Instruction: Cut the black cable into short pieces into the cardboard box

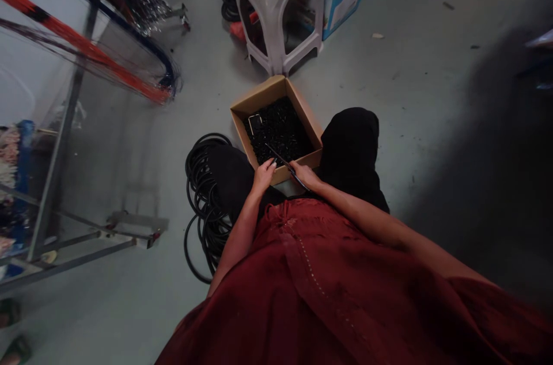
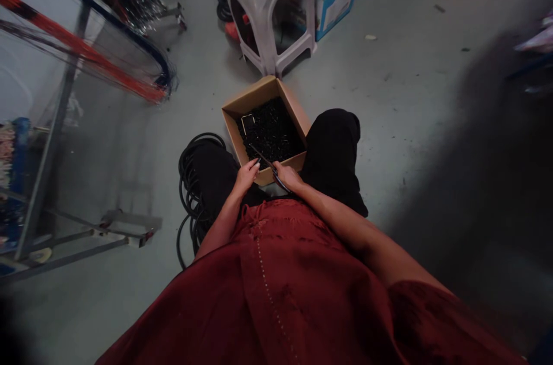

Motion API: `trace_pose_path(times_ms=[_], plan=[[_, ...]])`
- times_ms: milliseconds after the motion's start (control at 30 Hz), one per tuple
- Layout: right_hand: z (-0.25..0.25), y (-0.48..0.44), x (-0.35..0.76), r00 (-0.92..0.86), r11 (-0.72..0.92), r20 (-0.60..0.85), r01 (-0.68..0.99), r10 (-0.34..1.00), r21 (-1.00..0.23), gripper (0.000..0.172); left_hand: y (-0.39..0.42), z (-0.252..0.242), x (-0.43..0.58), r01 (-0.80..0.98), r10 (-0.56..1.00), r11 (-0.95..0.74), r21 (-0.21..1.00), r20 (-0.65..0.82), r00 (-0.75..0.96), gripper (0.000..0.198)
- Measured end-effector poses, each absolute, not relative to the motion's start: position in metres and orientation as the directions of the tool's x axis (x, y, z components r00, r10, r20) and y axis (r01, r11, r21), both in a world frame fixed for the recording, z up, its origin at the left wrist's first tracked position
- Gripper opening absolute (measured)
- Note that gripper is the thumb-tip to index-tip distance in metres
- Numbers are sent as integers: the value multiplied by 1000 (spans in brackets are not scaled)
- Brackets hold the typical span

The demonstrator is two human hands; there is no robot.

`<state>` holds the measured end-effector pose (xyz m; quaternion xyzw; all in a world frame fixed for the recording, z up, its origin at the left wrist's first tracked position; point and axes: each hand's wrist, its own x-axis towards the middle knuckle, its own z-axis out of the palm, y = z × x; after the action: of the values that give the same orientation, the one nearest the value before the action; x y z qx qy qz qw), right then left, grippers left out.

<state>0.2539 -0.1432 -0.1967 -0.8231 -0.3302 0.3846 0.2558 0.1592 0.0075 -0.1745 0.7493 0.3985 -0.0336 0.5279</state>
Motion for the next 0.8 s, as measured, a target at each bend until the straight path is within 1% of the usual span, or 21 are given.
trace_pose_path(times_ms=[133,267,433,600,700,800], plan=[[-199,-142,258,515,-656,-472,264,716,-707,29,7,-176,159,636,552,-112,763,-484,679,48],[-201,-140,262,540,-634,-477,142,693,-760,24,7,-174,160,641,532,-77,764,-512,674,49],[-203,-138,262,528,-559,-523,-106,669,-822,22,3,-166,161,660,491,-33,751,-563,665,53],[-205,-135,261,488,-432,-546,-335,681,-837,29,-1,-162,160,693,418,-38,720,-619,665,58],[-206,-134,261,466,-375,-543,-409,698,-832,32,-7,-163,159,691,358,-55,721,-632,688,62],[-208,-134,261,454,-339,-533,-443,714,-830,29,-13,-166,156,666,267,-102,739,-624,734,62]])
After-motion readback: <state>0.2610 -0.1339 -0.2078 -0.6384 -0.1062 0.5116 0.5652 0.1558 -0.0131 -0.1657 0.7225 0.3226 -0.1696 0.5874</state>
